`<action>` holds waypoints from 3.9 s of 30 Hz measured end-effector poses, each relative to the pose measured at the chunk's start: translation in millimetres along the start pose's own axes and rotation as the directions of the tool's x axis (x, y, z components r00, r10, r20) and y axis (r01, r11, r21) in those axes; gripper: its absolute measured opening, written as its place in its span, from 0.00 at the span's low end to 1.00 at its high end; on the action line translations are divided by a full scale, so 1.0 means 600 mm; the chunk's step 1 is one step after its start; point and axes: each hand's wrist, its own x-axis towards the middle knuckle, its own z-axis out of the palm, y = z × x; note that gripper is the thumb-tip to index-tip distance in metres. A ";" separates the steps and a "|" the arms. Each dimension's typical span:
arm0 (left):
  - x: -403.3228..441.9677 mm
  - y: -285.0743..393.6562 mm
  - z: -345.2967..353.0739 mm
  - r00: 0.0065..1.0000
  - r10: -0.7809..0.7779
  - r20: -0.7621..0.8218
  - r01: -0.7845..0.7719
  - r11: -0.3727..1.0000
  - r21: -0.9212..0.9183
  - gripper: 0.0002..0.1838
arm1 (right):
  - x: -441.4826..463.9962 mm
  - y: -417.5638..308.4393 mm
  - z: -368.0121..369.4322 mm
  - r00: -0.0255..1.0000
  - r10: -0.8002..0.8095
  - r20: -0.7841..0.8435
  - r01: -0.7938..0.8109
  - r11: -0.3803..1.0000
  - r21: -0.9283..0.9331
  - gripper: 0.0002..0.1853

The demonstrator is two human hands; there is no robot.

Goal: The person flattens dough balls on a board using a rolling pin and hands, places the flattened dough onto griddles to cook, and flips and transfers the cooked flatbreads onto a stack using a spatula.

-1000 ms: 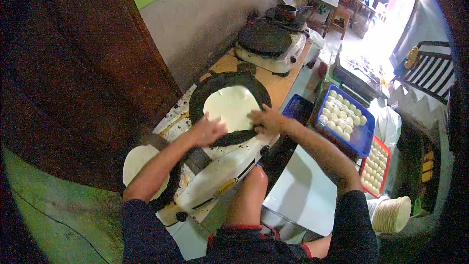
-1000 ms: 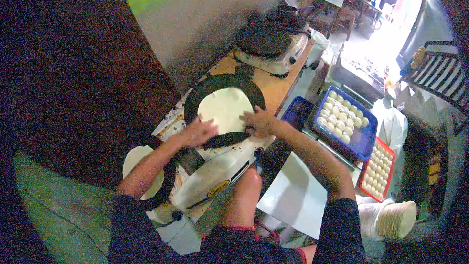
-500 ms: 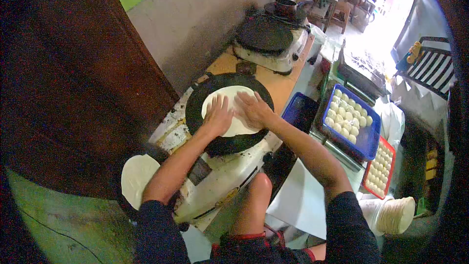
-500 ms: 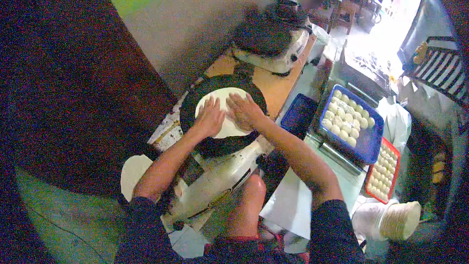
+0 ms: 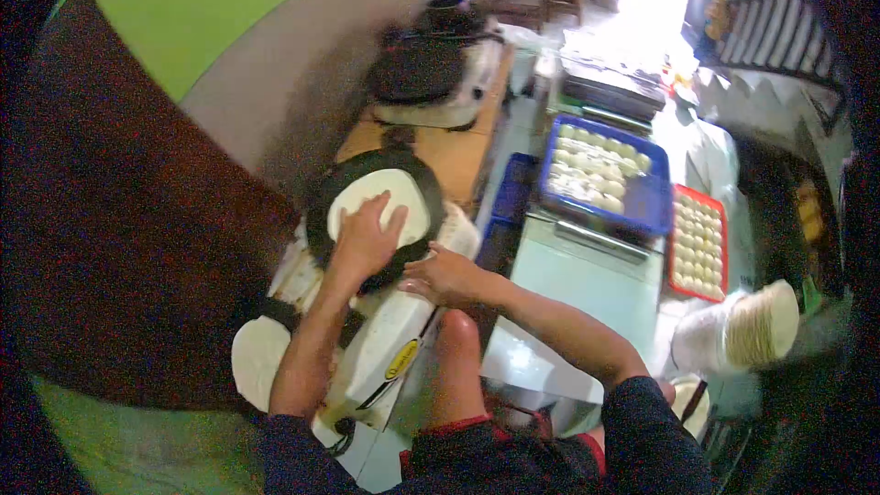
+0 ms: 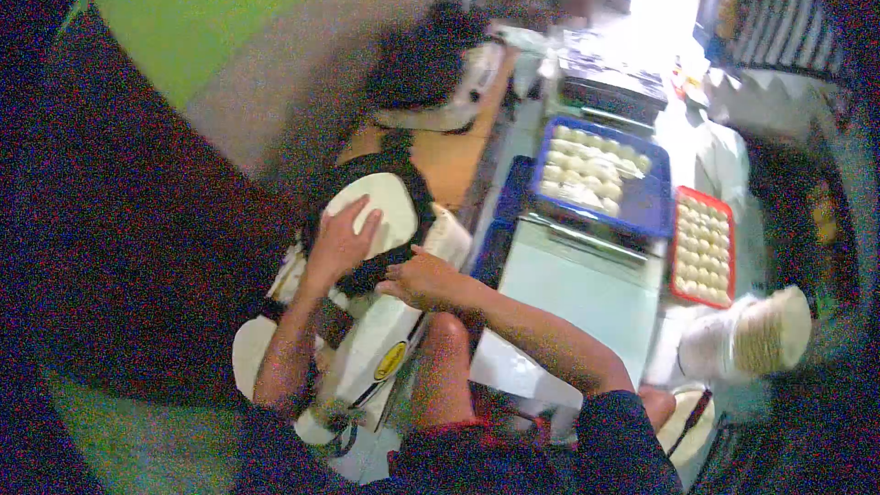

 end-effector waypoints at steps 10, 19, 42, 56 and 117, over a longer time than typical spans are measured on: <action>0.191 0.133 0.544 0.742 -0.160 0.651 0.601 0.590 -0.539 0.43 | -0.536 0.192 -0.219 0.624 0.641 -0.447 -0.553 0.766 0.327 0.17; -0.062 0.100 0.406 0.639 -0.385 0.666 0.703 0.644 -0.303 0.30 | -0.601 0.513 -0.333 0.239 0.872 -0.427 -0.543 0.484 0.686 0.20; -0.009 0.298 0.477 0.884 0.451 0.124 -0.431 0.888 -0.163 0.07 | -0.595 0.198 -0.101 0.696 0.718 -0.005 -0.501 0.490 0.714 0.19; -0.022 0.444 0.238 0.808 0.586 -0.066 -0.589 0.800 -0.112 0.10 | -0.436 0.150 0.107 0.525 0.724 -0.448 -0.850 0.476 -0.227 0.57; -0.404 0.208 0.540 0.690 0.592 0.417 -0.528 0.805 -0.270 0.08 | -0.468 0.089 0.137 0.338 0.663 -0.668 -0.895 0.446 -0.010 0.28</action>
